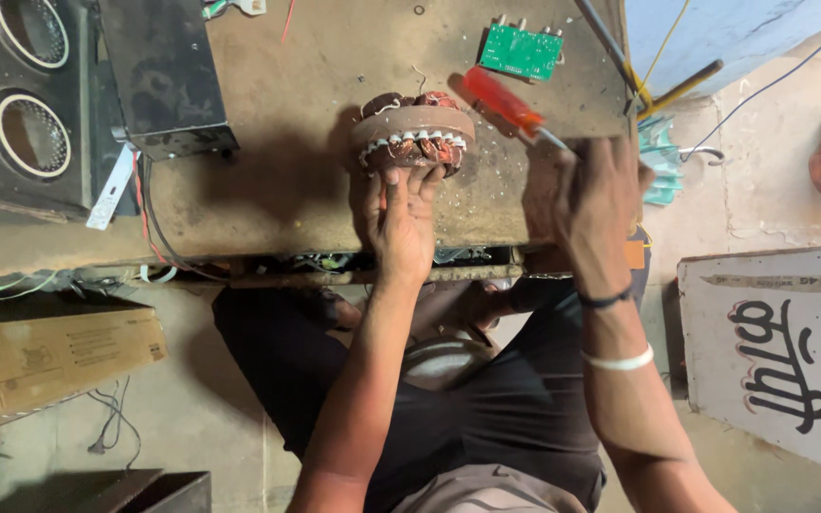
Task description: The person uses a screwdriver to scrape and clean the copper windings and slots of a motor stator. They rotate the stator to access different sections and continue scraping debris from the interior.
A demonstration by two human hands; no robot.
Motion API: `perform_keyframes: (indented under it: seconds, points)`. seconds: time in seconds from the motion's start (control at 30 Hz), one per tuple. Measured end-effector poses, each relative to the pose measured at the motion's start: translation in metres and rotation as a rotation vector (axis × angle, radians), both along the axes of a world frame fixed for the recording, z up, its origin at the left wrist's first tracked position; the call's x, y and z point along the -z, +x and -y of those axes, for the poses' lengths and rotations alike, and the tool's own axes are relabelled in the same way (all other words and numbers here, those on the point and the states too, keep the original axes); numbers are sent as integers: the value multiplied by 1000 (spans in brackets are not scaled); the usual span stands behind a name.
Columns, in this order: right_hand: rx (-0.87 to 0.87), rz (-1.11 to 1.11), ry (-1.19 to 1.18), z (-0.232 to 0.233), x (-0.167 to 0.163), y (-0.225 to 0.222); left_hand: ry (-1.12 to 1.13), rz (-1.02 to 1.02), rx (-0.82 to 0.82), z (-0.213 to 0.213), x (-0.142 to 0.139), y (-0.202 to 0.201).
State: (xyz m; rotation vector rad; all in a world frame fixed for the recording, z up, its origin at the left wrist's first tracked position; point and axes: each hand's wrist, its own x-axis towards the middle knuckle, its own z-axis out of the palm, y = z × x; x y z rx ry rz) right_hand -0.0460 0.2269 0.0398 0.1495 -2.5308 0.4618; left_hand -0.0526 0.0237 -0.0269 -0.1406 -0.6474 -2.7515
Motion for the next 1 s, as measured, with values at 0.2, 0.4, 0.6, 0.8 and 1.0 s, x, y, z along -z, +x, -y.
perform_keyframes:
  seconds: [0.2, 0.4, 0.6, 0.8, 1.0]
  points:
    - [-87, -58, -792, 21, 15, 69, -27, -39, 161, 1, 7, 2]
    - [-275, 299, -483, 33, 30, 97, 184, -111, 363, 4, 10, 12]
    - [-406, -181, -773, 47, 25, 104, 105, -69, 363, 6, 9, 12]
    - [-420, 341, -440, 61, 19, 89, 84, -43, 330, 10, 14, 15]
    - [-699, 1, -821, 49, 9, 116, 165, -323, 389, 9, 10, 10]
